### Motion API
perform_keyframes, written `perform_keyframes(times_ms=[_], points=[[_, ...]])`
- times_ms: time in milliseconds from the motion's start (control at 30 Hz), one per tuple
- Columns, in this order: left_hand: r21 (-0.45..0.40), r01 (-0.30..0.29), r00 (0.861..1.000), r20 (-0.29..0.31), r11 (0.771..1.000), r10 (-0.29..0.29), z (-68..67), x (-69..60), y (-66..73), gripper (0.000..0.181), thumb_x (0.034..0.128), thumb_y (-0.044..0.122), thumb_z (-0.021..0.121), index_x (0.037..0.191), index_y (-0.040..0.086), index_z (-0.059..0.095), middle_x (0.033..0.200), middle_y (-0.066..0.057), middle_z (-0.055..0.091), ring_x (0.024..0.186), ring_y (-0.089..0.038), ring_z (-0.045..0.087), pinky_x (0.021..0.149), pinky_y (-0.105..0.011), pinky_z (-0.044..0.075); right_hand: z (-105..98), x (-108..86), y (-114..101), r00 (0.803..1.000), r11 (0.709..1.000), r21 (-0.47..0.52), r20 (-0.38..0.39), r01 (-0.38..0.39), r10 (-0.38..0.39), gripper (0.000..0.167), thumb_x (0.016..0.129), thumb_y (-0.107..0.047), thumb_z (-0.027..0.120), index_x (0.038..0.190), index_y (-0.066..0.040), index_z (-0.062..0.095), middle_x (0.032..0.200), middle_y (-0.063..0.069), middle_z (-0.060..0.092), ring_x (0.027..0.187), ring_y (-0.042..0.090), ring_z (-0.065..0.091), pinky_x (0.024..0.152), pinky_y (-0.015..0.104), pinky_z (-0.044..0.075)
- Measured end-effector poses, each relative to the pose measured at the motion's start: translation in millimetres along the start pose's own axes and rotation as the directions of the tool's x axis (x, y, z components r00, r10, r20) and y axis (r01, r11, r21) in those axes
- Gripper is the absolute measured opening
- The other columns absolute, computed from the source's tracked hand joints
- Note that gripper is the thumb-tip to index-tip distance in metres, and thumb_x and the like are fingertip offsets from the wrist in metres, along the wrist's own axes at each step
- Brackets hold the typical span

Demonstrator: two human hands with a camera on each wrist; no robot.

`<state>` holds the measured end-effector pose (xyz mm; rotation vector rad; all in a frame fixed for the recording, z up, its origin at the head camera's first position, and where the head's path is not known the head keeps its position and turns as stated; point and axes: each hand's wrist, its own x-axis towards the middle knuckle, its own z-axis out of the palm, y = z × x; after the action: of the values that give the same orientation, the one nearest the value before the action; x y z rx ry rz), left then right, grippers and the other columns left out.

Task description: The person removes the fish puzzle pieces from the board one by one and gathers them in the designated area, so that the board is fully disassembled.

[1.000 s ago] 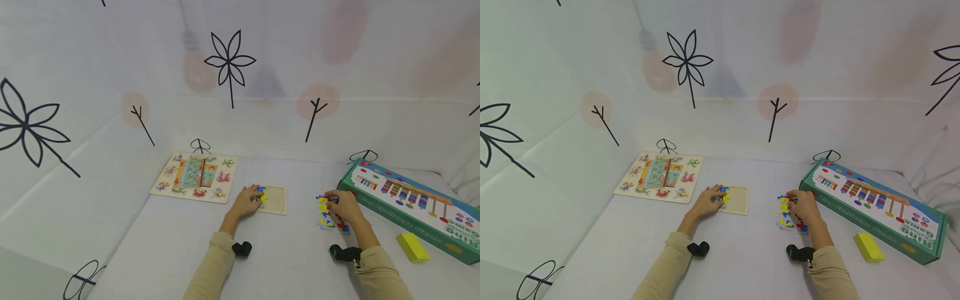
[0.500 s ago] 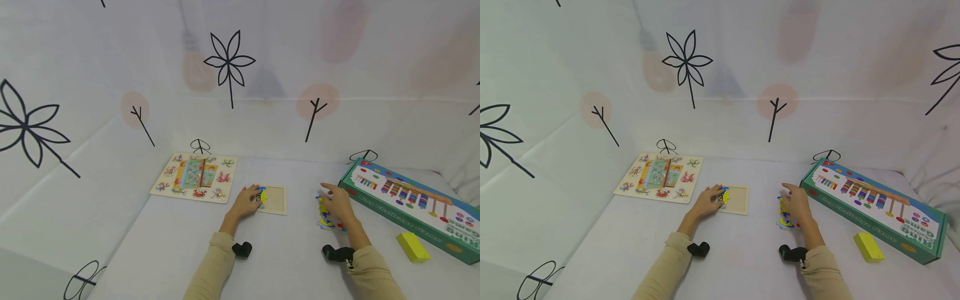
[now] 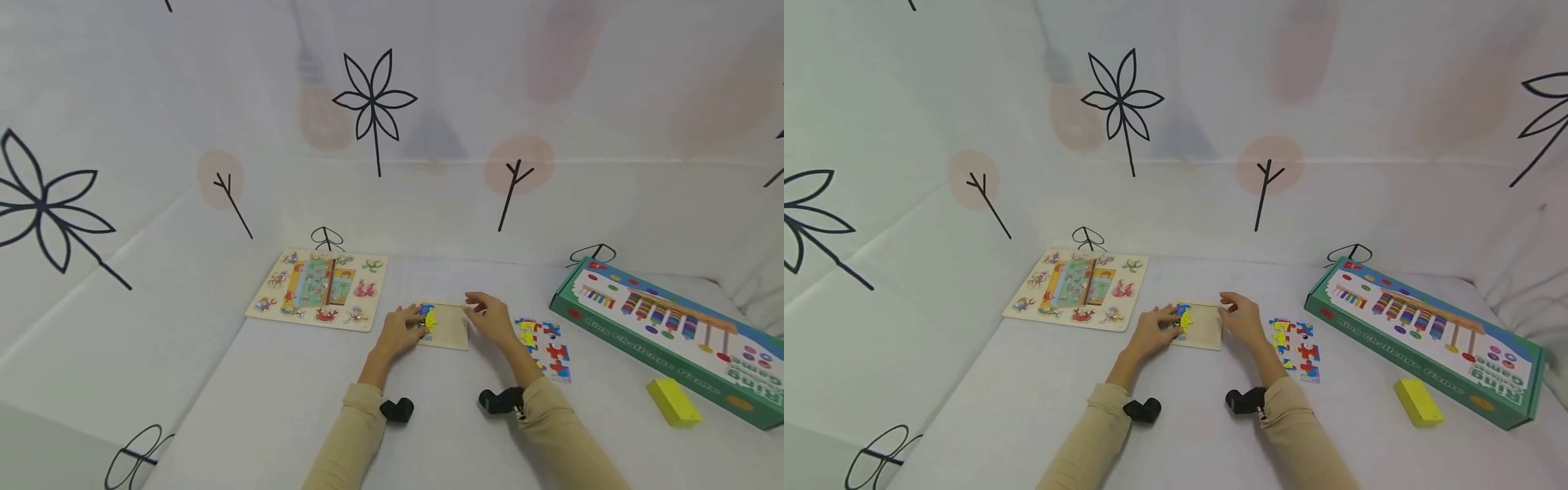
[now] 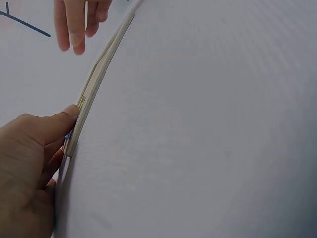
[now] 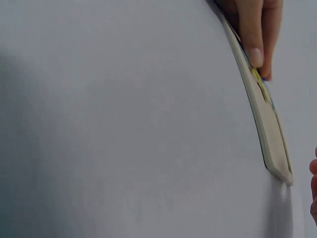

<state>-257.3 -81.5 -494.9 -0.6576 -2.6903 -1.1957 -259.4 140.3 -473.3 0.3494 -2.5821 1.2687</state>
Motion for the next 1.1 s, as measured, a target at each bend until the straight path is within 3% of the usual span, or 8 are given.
perform_keyframes(times_ms=[200, 333, 433, 533, 800, 900, 1100], points=[[0.029, 0.019, 0.999, -0.043, 0.999, -0.018, 2.0, -0.6, -2.1, 0.031, 0.0791, 0.015, 0.074, 0.105, -0.002, 0.070, 0.117, -0.014, 0.064, 0.118, -0.025, 0.056, 0.109, -0.042, 0.032, 31.4, 9.4, -12.7, 0.997, 0.999, 0.036, 0.072, 0.012, -0.014, 0.032, 0.084, 0.000, 0.064, 0.113, 0.012, 0.059, 0.099, 0.025, 0.067, 0.084, 0.035, 0.064, 0.075, 0.042, 0.054], [0.053, 0.035, 0.999, -0.042, 0.998, -0.032, 2.3, -1.9, -2.5, 0.033, 0.0801, 0.018, 0.074, 0.107, -0.002, 0.070, 0.120, -0.015, 0.062, 0.120, -0.034, 0.053, 0.106, -0.048, 0.034, 44.2, 12.6, -22.4, 0.995, 0.998, 0.049, 0.101, -0.030, 0.025, 0.032, 0.085, -0.001, 0.062, 0.115, 0.012, 0.060, 0.099, 0.023, 0.068, 0.088, 0.033, 0.065, 0.080, 0.044, 0.053], [0.075, 0.034, 0.999, -0.032, 0.997, -0.032, 2.3, -3.0, -1.9, 0.035, 0.0812, 0.019, 0.073, 0.108, -0.002, 0.069, 0.124, -0.017, 0.060, 0.120, -0.040, 0.051, 0.105, -0.051, 0.035, 49.6, 13.1, -29.2, 0.994, 0.997, 0.048, 0.094, -0.064, 0.060, 0.032, 0.085, -0.002, 0.062, 0.115, 0.012, 0.060, 0.098, 0.022, 0.068, 0.089, 0.032, 0.065, 0.080, 0.043, 0.053], [0.094, 0.028, 0.999, -0.021, 0.995, -0.026, 2.7, -2.9, -0.2, 0.035, 0.0823, 0.019, 0.072, 0.109, -0.003, 0.068, 0.126, -0.019, 0.058, 0.122, -0.039, 0.050, 0.106, -0.049, 0.034, 52.2, 12.7, -33.1, 0.994, 0.996, 0.044, 0.075, -0.079, 0.076, 0.031, 0.084, -0.001, 0.064, 0.113, 0.012, 0.061, 0.097, 0.023, 0.069, 0.089, 0.033, 0.066, 0.079, 0.042, 0.054], [0.137, 0.083, 0.996, 0.014, 0.987, -0.086, 3.5, -3.6, 3.0, 0.035, 0.0858, 0.022, 0.068, 0.114, 0.000, 0.067, 0.132, -0.020, 0.053, 0.130, -0.037, 0.042, 0.106, -0.054, 0.031, 56.7, 12.2, -35.7, 0.990, 0.986, 0.084, 0.021, -0.144, 0.143, 0.028, 0.081, 0.001, 0.066, 0.107, 0.012, 0.064, 0.095, 0.023, 0.069, 0.089, 0.034, 0.068, 0.079, 0.042, 0.055], [0.146, 0.087, 0.996, 0.017, 0.985, -0.091, 3.9, -3.9, 2.5, 0.036, 0.0860, 0.023, 0.068, 0.114, 0.000, 0.067, 0.132, -0.020, 0.053, 0.130, -0.036, 0.042, 0.106, -0.054, 0.032, 57.1, 13.2, -37.5, 0.971, 0.958, 0.159, 0.016, -0.238, 0.239, 0.030, 0.081, 0.000, 0.067, 0.109, 0.012, 0.064, 0.097, 0.023, 0.069, 0.091, 0.034, 0.067, 0.080, 0.040, 0.055], [0.143, 0.062, 0.998, -0.004, 0.988, -0.062, 3.5, -4.7, 1.4, 0.035, 0.0845, 0.022, 0.069, 0.112, 0.000, 0.068, 0.129, -0.021, 0.055, 0.128, -0.036, 0.045, 0.105, -0.053, 0.033, 52.5, 16.4, -41.4, 0.901, 0.857, 0.284, 0.077, -0.429, 0.426, 0.038, 0.083, -0.006, 0.068, 0.118, 0.008, 0.060, 0.107, 0.024, 0.066, 0.099, 0.035, 0.065, 0.080, 0.033, 0.055]])
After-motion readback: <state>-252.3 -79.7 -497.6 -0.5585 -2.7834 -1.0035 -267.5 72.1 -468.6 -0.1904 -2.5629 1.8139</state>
